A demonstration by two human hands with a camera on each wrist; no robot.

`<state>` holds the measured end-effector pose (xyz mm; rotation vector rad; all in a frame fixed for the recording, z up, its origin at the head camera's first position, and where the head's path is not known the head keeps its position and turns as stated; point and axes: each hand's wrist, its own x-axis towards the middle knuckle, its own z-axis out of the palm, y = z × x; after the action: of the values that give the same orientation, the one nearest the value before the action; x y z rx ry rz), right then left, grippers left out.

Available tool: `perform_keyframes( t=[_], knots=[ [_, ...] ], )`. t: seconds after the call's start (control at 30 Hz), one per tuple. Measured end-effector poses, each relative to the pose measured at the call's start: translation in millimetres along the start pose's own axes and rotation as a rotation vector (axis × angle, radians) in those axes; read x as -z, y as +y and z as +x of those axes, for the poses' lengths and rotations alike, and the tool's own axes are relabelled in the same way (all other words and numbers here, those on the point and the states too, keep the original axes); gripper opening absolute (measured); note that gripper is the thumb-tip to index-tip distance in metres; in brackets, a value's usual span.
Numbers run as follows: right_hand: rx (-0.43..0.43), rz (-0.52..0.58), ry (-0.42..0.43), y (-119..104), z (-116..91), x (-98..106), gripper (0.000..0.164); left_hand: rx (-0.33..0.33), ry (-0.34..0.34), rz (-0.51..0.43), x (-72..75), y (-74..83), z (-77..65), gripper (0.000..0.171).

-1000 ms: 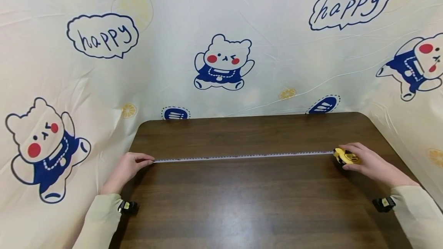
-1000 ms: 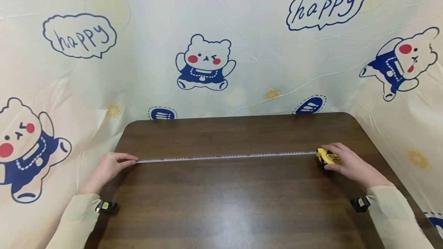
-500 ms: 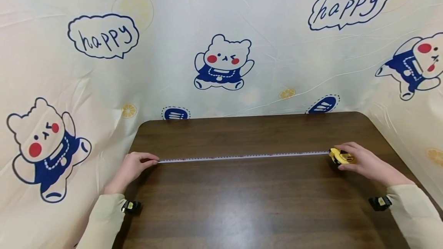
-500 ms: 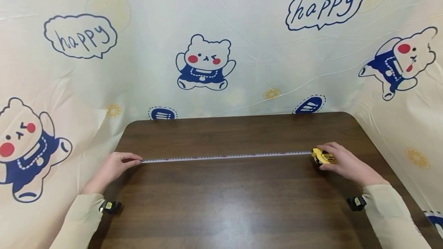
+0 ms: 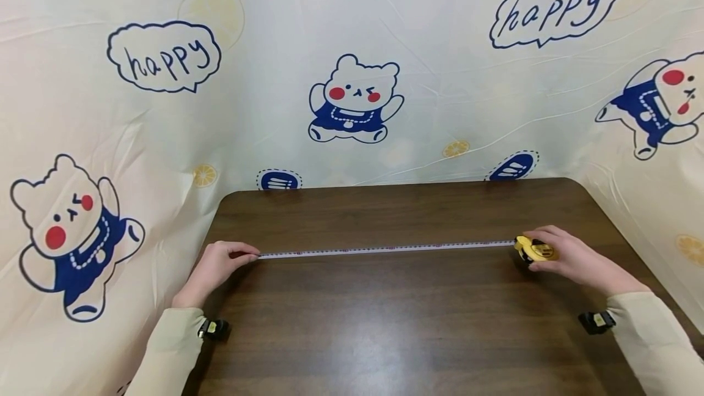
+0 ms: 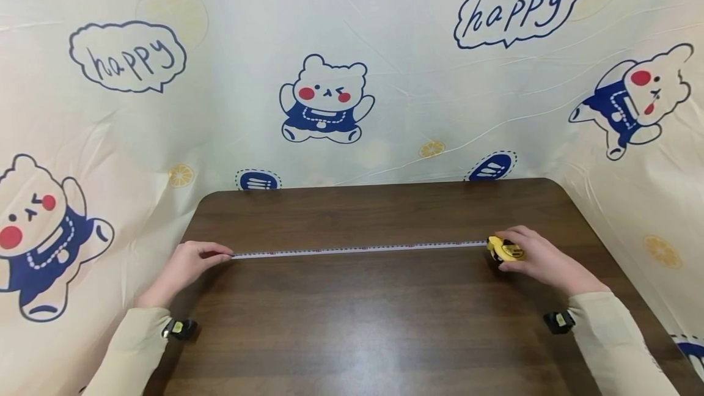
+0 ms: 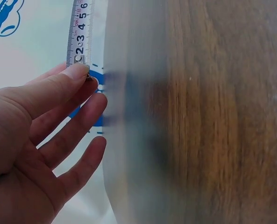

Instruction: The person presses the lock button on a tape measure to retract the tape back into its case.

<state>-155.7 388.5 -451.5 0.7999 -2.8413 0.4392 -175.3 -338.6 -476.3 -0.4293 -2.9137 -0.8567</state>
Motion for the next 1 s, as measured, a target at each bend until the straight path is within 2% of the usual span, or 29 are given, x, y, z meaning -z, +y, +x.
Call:
perform_keyframes(
  t=[0.33,1.0],
  knots=[
    [-0.064,0.062,-0.096,-13.6,11.3,1.2,0.063,0.02,-0.028,-0.035,-4.4,2.6,1.5,0.009],
    [-0.085,0.088,-0.147,-23.3,18.6,2.1,0.063,0.016,-0.023,-0.051,-9.4,6.9,7.0,0.009]
  ],
)
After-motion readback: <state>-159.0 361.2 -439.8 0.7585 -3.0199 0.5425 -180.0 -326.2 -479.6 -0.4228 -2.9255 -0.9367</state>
